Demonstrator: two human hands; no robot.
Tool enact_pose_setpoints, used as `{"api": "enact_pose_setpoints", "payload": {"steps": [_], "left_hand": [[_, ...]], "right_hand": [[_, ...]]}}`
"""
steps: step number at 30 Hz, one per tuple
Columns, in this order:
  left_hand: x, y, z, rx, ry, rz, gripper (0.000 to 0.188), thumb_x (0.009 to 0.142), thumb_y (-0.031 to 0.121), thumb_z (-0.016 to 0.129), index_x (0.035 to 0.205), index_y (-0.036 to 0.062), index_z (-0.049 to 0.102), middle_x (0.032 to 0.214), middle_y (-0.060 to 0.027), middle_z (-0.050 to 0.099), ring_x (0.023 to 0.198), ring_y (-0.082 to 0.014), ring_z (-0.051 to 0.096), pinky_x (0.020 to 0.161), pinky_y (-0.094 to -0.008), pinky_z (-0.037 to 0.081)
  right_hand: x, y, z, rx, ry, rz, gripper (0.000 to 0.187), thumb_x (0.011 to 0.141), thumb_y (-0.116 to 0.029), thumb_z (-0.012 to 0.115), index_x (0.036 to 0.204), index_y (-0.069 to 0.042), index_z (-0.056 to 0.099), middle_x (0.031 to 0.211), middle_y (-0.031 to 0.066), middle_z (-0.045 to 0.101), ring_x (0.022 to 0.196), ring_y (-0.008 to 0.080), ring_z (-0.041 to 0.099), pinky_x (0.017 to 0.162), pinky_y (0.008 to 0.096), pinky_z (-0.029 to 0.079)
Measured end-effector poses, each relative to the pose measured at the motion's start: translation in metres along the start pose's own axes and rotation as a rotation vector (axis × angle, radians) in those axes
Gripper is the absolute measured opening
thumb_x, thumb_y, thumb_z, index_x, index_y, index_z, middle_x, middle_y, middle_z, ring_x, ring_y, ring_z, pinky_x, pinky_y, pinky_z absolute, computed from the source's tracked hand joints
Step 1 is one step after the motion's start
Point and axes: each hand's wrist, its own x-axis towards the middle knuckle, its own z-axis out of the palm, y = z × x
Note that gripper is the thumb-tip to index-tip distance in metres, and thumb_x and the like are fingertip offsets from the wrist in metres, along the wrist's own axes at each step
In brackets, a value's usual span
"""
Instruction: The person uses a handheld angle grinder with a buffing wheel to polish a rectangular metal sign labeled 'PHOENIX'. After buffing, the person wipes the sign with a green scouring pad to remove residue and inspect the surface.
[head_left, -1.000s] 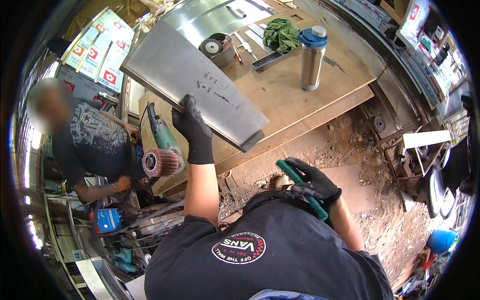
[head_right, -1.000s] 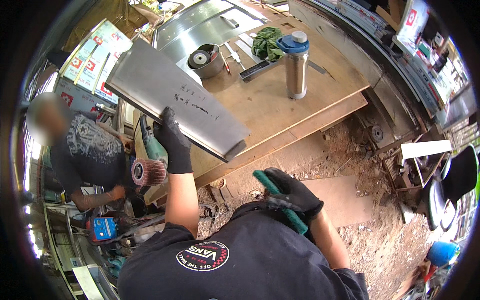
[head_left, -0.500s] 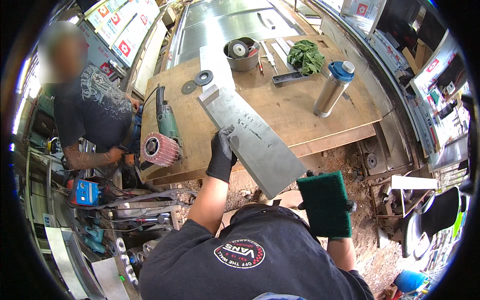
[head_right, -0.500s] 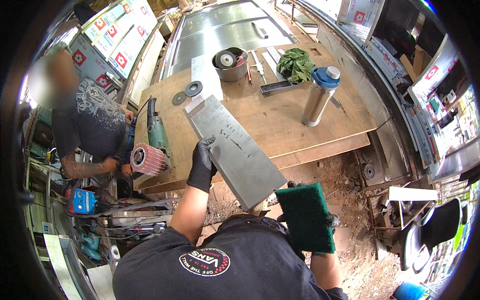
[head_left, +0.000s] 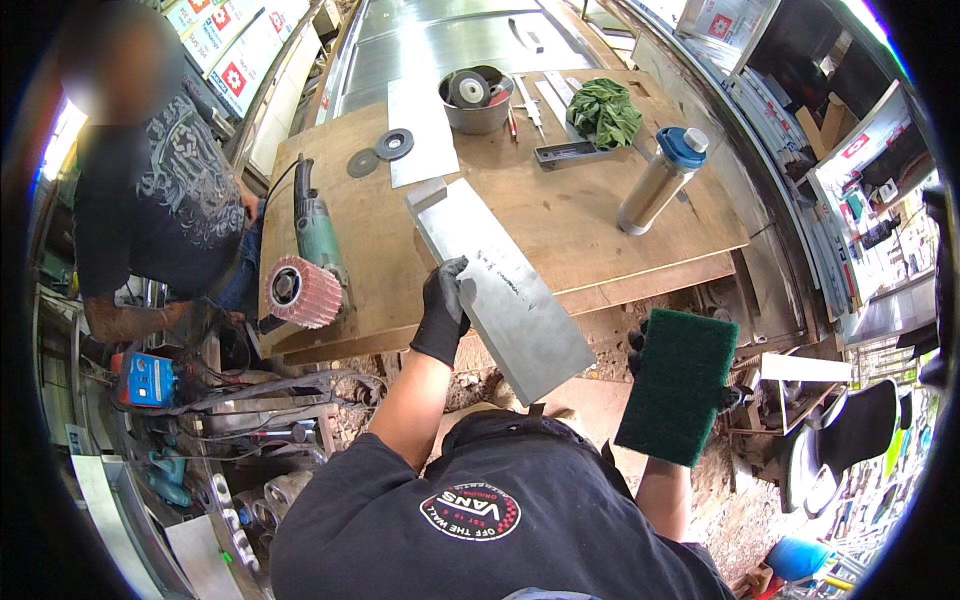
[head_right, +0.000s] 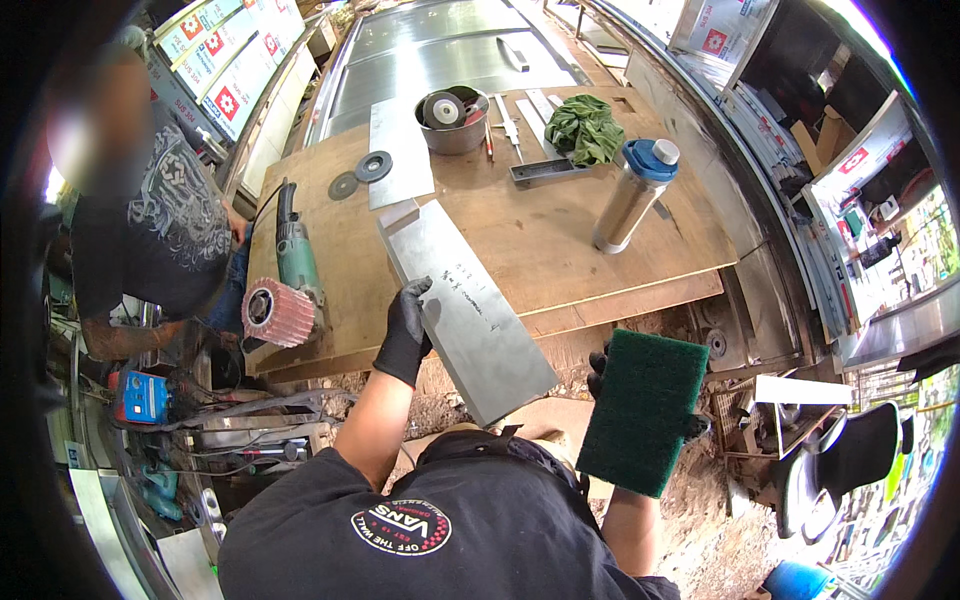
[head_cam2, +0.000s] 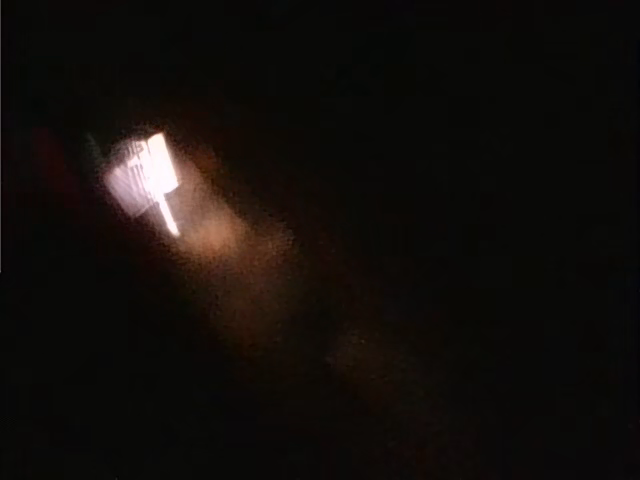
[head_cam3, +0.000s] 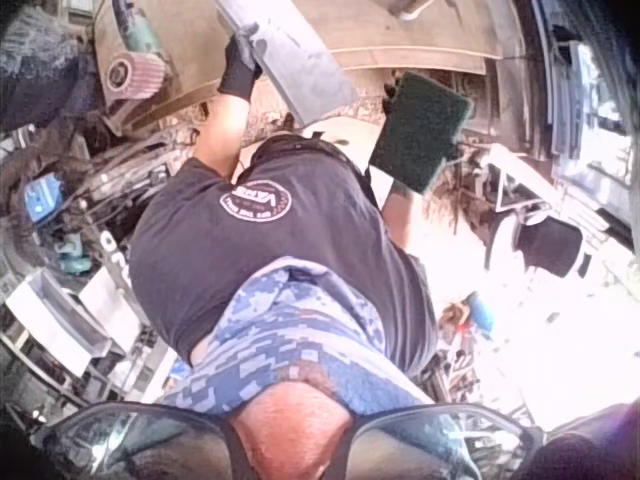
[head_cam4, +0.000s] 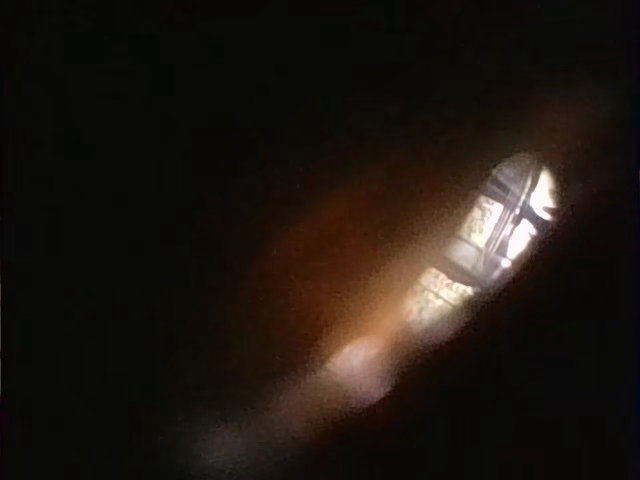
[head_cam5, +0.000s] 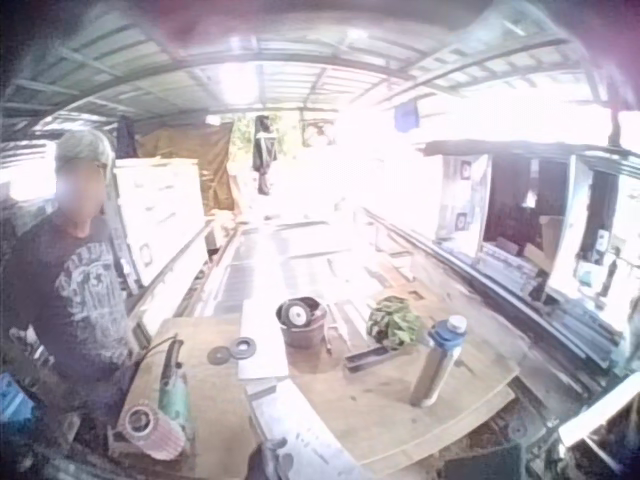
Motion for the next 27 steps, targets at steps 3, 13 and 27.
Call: {"api": "enact_pose_setpoints", "payload": {"steps": [3,13,27], "left_hand": [[0.016,-0.015,-0.012,0.036,0.012,0.026,0.023,0.088,0.023,0.072,0.105,0.0073,0.072,0.099,-0.0075,0.066,0.096,-0.0244,0.063,0.085,-0.0408,0.054],[-0.018,-0.004,0.004,-0.05,-0.004,-0.043,0.02,0.091,0.021,0.07,0.103,0.0056,0.072,0.096,-0.0071,0.066,0.085,-0.0225,0.064,0.078,-0.0374,0.055],[0.019,-0.032,-0.028,-0.075,-0.144,-0.095,0.024,0.093,0.024,0.07,0.109,0.0064,0.072,0.102,-0.0068,0.065,0.091,-0.0211,0.063,0.082,-0.0376,0.054]], "right_hand": [[-0.001,0.007,-0.004,-0.027,0.038,0.011,0.096,0.088,-0.076,0.064,0.157,-0.012,0.044,0.143,0.0236,0.062,0.118,0.0443,0.067,0.099,0.0591,0.058],[-0.016,0.025,0.005,-0.05,0.135,0.057,0.074,0.104,-0.053,0.058,0.161,-0.011,0.038,0.139,0.0236,0.063,0.117,0.0424,0.068,0.104,0.0586,0.055],[-0.017,0.05,-0.01,-0.28,-0.054,0.081,0.064,0.109,-0.036,0.054,0.164,-0.011,0.034,0.151,0.0207,0.055,0.127,0.0379,0.063,0.102,0.0509,0.057]]}}
